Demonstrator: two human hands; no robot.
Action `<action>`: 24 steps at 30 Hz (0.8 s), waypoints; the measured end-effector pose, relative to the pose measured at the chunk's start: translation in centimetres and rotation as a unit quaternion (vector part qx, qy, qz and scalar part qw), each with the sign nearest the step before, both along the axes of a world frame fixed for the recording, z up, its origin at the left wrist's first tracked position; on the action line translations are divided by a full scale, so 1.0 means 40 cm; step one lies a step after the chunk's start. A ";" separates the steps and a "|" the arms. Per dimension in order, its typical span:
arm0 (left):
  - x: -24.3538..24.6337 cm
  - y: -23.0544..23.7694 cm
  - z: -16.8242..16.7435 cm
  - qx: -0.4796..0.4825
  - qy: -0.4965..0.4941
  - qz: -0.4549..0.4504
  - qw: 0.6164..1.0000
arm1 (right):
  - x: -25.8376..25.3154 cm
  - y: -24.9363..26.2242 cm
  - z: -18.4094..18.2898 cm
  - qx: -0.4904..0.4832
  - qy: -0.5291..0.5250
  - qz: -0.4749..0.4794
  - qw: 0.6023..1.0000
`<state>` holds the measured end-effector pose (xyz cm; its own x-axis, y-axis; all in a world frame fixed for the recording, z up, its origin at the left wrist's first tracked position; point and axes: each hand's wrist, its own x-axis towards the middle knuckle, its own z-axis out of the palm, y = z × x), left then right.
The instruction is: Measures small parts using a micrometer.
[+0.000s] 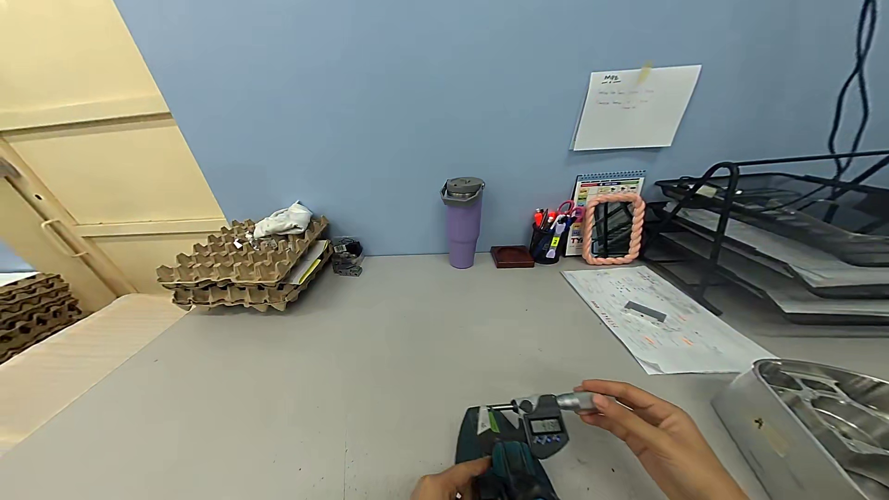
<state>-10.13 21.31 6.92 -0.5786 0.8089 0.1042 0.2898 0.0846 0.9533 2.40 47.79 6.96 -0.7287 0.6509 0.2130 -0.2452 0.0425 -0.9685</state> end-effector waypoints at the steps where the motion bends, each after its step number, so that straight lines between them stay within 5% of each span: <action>1: -0.007 0.007 -0.003 0.000 0.018 0.010 1.000 | 0.009 0.003 0.004 -0.003 -0.005 0.000 1.000; 5: -0.131 0.086 -0.013 -0.054 0.178 0.090 0.978 | 0.018 0.014 0.006 -0.004 -0.013 0.009 1.000; 10: -0.258 0.218 -0.043 -0.238 0.328 -0.057 0.913 | 0.015 0.015 -0.008 0.004 0.010 0.019 1.000; 19: -0.263 0.208 -0.146 -0.051 0.459 0.021 0.887 | 0.031 -0.004 -0.029 -0.001 0.036 0.026 0.999; 24: -0.255 0.205 -0.147 -0.061 0.460 0.026 0.886 | 0.020 0.013 -0.019 0.053 -0.023 0.012 0.998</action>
<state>-20.33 29.51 1.06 -0.3312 0.8212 0.4647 0.9316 0.2064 0.2992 3.21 48.31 6.18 -0.7549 0.6083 0.2452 -0.2021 0.1400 -0.9693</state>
